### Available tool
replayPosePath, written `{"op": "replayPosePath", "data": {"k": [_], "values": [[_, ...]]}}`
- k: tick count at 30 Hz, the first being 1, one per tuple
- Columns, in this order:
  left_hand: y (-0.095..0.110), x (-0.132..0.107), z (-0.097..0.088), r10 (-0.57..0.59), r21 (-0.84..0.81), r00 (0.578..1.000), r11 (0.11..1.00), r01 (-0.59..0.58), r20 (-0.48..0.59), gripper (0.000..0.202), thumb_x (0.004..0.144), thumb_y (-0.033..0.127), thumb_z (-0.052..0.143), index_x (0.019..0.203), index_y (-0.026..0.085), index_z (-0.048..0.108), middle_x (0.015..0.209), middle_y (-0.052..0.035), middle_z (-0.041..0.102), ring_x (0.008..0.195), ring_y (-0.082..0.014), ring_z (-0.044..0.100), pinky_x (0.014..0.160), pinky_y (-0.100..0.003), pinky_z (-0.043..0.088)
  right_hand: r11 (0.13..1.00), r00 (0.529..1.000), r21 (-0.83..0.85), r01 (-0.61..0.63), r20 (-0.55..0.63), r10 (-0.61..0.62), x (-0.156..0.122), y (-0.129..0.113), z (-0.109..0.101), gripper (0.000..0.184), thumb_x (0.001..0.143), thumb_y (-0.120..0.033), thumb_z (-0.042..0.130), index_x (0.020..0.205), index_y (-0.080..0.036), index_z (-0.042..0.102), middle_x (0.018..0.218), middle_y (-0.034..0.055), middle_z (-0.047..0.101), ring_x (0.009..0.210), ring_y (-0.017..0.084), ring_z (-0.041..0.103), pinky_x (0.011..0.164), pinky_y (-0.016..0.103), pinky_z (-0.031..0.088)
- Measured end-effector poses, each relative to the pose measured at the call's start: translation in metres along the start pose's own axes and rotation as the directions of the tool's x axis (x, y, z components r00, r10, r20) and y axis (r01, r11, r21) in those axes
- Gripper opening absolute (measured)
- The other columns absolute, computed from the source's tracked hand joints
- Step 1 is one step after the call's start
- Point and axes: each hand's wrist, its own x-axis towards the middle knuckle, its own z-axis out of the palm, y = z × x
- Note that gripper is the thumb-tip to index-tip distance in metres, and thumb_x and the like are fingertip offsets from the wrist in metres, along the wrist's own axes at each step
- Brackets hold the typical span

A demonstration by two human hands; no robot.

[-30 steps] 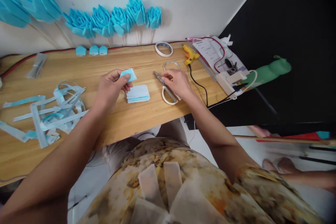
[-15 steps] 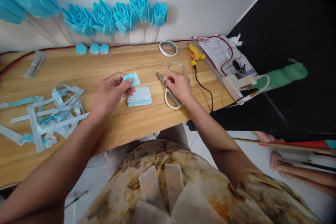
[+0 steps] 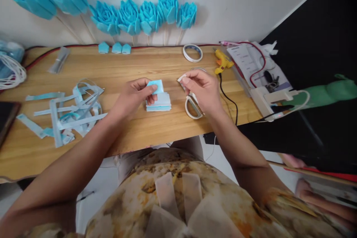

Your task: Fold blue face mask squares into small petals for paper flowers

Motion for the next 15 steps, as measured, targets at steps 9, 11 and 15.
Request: {"op": "replayPosePath", "data": {"k": [9,11,15], "values": [[0.001,0.001,-0.002,0.026,0.023,0.999,0.999,-0.027,0.032,0.024,0.080,0.032,0.076,0.066,0.018,0.062,0.059,-0.0003,0.066,0.049,-0.0088,0.055,0.052,-0.022,0.047,0.952,0.983,-0.245,0.182,0.033,-0.180,0.004,-0.013,0.018,0.015,0.090,-0.036,0.065,0.084,-0.024,0.071,0.080,0.0004,0.071,0.065,0.013,0.057,0.064,0.030,0.052],[0.003,0.000,-0.001,0.017,0.036,0.999,0.999,-0.019,0.045,0.024,0.081,0.031,0.075,0.066,0.018,0.062,0.058,0.0000,0.065,0.049,-0.0087,0.055,0.051,-0.022,0.046,0.848,0.924,-0.371,0.378,0.084,-0.374,0.006,-0.014,0.019,0.016,0.093,-0.035,0.062,0.084,-0.027,0.072,0.082,0.0016,0.072,0.073,0.016,0.061,0.074,0.036,0.053],[0.007,-0.002,0.000,0.006,0.043,0.998,0.999,-0.009,0.070,0.022,0.082,0.030,0.074,0.068,0.018,0.062,0.057,0.0004,0.064,0.049,-0.0092,0.055,0.051,-0.022,0.046,0.627,0.769,-0.462,0.628,0.243,-0.591,0.014,-0.007,0.019,0.017,0.096,-0.030,0.059,0.089,-0.031,0.075,0.085,0.0019,0.074,0.079,0.018,0.065,0.076,0.037,0.052]]}}
